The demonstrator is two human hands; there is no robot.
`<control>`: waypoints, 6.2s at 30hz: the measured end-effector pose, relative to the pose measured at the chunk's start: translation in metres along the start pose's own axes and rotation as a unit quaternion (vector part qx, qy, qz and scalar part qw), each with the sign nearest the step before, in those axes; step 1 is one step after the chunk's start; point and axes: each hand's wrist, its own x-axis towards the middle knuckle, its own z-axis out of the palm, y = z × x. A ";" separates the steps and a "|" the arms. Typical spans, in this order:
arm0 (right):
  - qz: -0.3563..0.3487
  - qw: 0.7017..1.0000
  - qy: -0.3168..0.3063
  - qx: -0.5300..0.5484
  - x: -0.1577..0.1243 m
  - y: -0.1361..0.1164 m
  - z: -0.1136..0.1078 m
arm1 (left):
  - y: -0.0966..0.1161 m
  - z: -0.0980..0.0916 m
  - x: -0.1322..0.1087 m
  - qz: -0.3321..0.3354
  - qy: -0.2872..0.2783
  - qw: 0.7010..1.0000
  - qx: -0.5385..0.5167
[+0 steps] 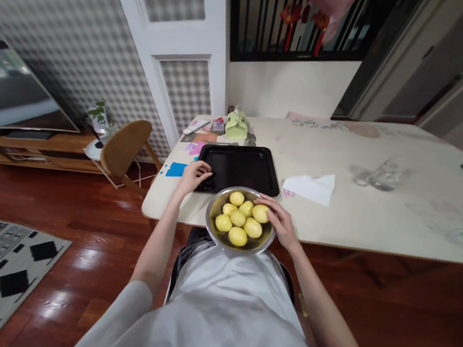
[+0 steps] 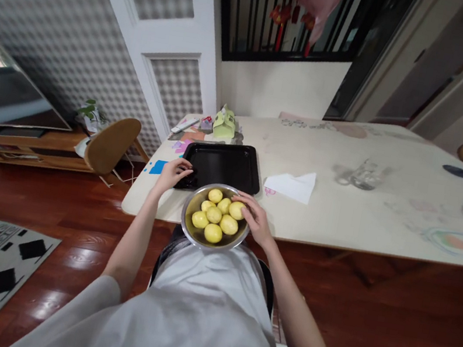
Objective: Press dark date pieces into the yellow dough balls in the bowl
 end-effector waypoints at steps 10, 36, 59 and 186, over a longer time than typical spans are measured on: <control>0.197 0.976 -0.034 -0.081 0.004 -0.021 -0.034 | -0.011 0.010 0.009 0.037 -0.103 0.972 0.210; 0.255 0.888 0.029 -0.382 0.131 -0.018 -0.038 | -0.018 0.042 -0.004 -0.018 -0.105 0.950 0.293; 0.178 0.798 0.052 -0.573 0.198 -0.014 0.001 | -0.022 0.043 -0.004 0.010 -0.095 0.960 0.263; -0.026 0.955 -0.003 -0.294 0.064 0.016 -0.021 | 0.088 0.066 -0.066 0.089 -0.236 0.946 0.202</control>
